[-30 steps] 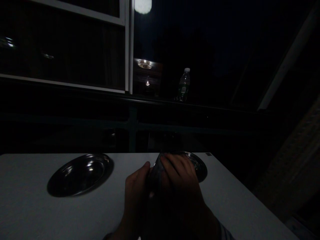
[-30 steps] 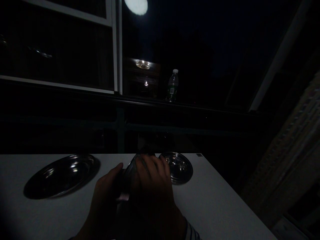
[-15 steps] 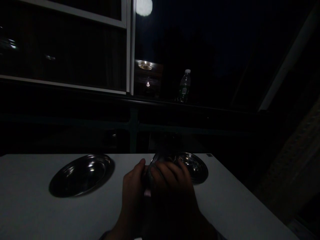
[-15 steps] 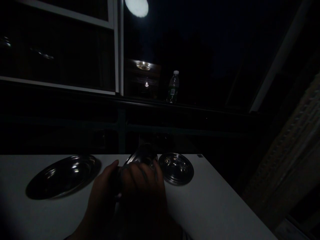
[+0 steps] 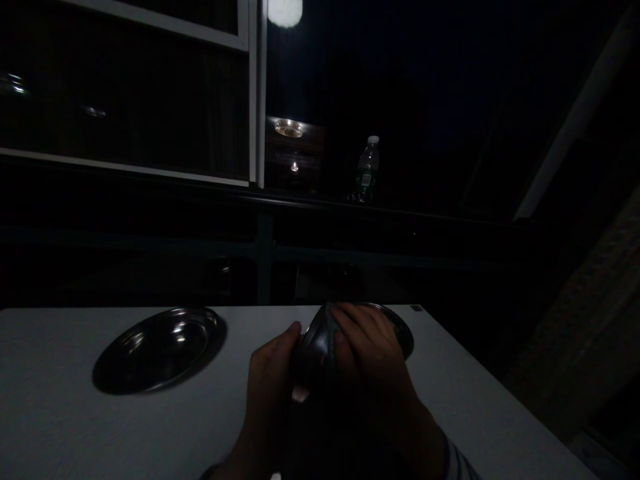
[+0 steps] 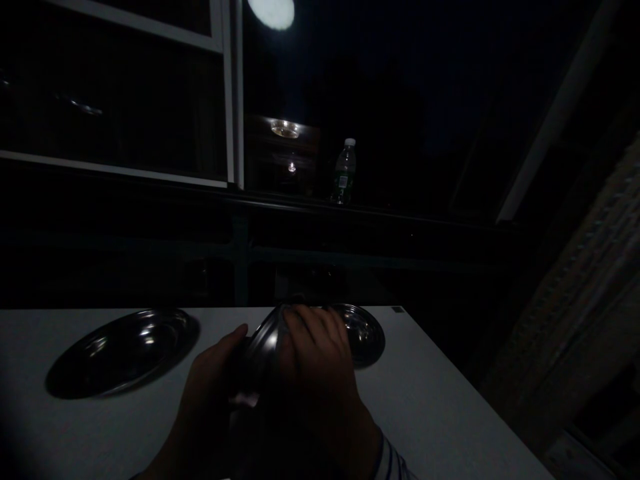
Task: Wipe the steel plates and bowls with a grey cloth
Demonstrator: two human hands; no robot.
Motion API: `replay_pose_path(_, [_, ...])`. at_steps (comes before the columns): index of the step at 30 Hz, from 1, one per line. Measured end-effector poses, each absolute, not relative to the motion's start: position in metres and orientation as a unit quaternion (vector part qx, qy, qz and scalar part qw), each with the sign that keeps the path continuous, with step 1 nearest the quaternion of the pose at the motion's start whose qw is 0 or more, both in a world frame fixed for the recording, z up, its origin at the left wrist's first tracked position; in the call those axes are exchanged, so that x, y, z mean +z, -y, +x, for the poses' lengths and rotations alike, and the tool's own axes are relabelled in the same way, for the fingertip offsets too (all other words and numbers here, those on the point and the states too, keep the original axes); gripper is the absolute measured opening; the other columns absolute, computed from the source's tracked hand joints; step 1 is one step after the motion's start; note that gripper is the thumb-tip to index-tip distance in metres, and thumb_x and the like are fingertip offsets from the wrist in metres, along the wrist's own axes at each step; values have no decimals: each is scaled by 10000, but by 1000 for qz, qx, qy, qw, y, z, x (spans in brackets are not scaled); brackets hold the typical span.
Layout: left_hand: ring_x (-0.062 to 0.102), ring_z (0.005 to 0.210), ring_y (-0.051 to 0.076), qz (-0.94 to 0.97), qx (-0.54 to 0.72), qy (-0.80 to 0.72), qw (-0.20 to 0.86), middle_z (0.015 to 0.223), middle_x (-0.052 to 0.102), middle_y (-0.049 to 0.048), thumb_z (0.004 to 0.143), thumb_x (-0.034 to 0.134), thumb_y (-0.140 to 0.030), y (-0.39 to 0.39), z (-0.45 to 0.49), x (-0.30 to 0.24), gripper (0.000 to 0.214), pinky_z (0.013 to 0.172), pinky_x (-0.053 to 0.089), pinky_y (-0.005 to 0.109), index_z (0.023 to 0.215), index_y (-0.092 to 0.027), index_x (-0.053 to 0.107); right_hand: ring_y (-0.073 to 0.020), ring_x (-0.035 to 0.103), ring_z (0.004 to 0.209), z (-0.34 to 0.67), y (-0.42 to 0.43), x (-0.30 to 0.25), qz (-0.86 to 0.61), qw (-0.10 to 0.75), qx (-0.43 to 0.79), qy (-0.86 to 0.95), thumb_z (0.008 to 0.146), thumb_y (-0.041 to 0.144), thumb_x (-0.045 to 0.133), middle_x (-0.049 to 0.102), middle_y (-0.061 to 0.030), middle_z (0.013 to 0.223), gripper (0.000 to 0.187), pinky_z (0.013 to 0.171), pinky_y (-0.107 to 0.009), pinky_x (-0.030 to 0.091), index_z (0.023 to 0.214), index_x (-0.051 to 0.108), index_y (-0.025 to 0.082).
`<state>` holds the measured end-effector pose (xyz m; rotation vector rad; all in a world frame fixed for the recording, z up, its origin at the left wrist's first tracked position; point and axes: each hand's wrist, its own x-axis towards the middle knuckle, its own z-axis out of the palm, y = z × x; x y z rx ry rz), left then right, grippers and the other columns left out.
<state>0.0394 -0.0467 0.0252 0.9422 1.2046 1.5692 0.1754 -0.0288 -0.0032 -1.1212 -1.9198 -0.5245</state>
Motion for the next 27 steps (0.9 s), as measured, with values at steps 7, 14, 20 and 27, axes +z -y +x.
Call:
replay_pose_path(7, [451,443,144,357,623,-493,491,433,461,-34,644,565,-416,34,32,11,277,437,367,263,486,-200,494,-210,494,1015,158,32,-15,-373,383,-295,792,872,245,421,606,-56,1105,282,962,-457,313,1107,563,179])
replay_pose_path(14, [453,463,131,355,628,-492,488,432,459,-43,636,582,-423,32,30,13,281,454,381,246,497,-190,511,-177,505,999,145,35,-22,-335,428,-297,785,897,261,402,641,-14,1045,244,1029,-437,242,1052,577,190])
replay_pose_path(20, [441,411,125,335,600,-465,557,415,476,-24,616,621,-413,39,36,18,291,397,345,243,457,-190,523,-204,518,1011,173,27,-7,-411,410,-230,781,895,225,364,607,-60,1116,297,953,-441,344,1117,552,165])
replay_pose_path(27, [491,432,125,316,602,-442,584,459,533,-16,657,623,-433,40,34,16,293,410,370,231,531,-171,591,-205,514,1021,179,28,-1,-407,410,-225,785,890,201,374,598,-76,1119,296,936,-442,366,1121,551,151])
